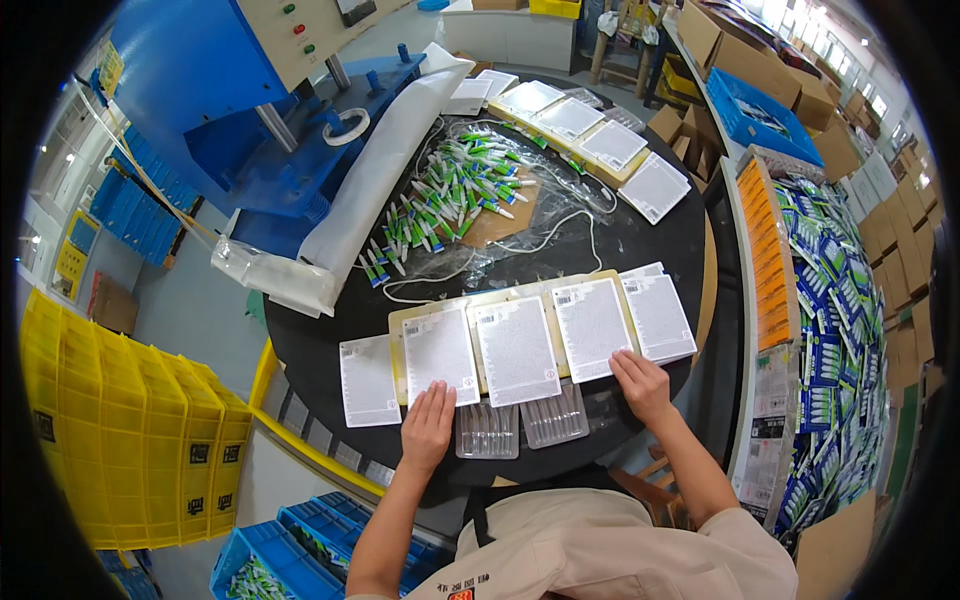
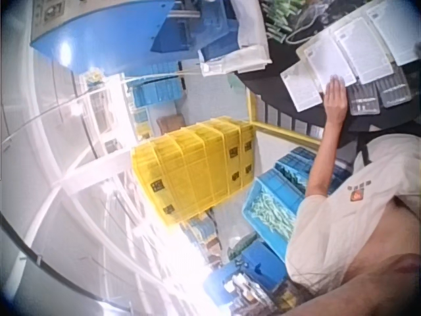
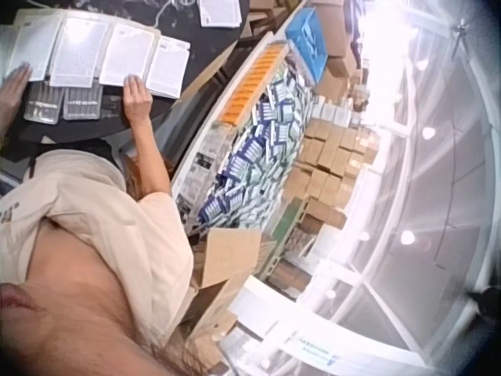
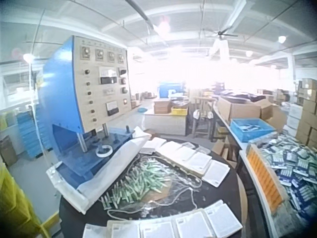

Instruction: The person places green cylindrical batteries into a multi-slot tray, then covers the tray with white paper sheets. The person repeats this cycle multiple times, handling batteries and paper sheets by hand.

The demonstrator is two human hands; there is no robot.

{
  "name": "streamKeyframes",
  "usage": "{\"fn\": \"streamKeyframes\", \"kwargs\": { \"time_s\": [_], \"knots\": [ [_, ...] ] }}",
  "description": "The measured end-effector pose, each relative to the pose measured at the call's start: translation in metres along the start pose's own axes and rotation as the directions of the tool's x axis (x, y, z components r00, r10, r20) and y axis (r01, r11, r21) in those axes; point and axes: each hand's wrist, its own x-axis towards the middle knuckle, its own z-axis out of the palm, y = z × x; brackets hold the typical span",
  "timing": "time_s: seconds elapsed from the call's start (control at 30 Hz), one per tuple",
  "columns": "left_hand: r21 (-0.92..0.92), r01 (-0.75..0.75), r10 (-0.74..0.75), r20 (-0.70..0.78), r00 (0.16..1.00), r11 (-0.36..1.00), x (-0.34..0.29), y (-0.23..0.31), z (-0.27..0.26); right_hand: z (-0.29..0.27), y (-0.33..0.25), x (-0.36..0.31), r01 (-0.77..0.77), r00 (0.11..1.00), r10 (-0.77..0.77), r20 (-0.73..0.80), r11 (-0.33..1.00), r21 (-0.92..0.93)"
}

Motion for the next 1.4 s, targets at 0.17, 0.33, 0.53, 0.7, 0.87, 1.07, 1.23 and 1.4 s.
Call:
{"fn": "streamKeyframes", "kwargs": {
  "time_s": [0.17,0.33,0.53,0.7,0.87,1.07,1.23,1.4],
  "knots": [
    [0.019,0.056,-0.058,0.124,0.991,0.998,-0.015,-0.003,0.009,0.011,0.001,-0.017,-0.023,0.999,0.022,0.048,1.000,0.014],
    [0.000,0.112,-0.108,0.270,0.957,0.994,-0.006,-0.003,-0.003,0.011,-0.005,0.001,-0.139,0.965,0.130,0.226,0.990,0.025],
    [-0.183,0.187,-0.100,0.401,0.911,0.965,0.050,-0.010,-0.019,0.005,-0.007,0.040,-0.108,0.747,0.124,0.653,0.992,-0.065],
    [-0.130,0.245,-0.177,0.393,0.902,0.961,0.103,-0.017,0.029,0.011,0.002,0.062,-0.213,0.672,0.074,0.737,0.972,0.097],
    [-0.061,0.258,-0.194,0.502,0.843,0.964,0.096,-0.028,0.046,0.018,0.000,0.050,-0.220,0.693,0.104,0.714,0.973,0.072],
    [-0.013,0.210,-0.177,0.487,0.855,0.978,0.091,-0.025,0.053,0.017,-0.005,0.054,-0.181,0.702,0.109,0.704,0.983,0.028],
    [-0.015,0.187,-0.149,0.542,0.827,0.982,0.093,-0.030,0.051,0.001,-0.025,0.076,-0.183,0.692,-0.022,0.721,0.962,0.205],
    [-0.160,0.252,-0.135,0.520,0.843,0.954,0.092,-0.035,0.024,0.031,-0.088,0.086,-0.014,0.763,-0.171,0.623,0.960,0.281]
  ]
}}
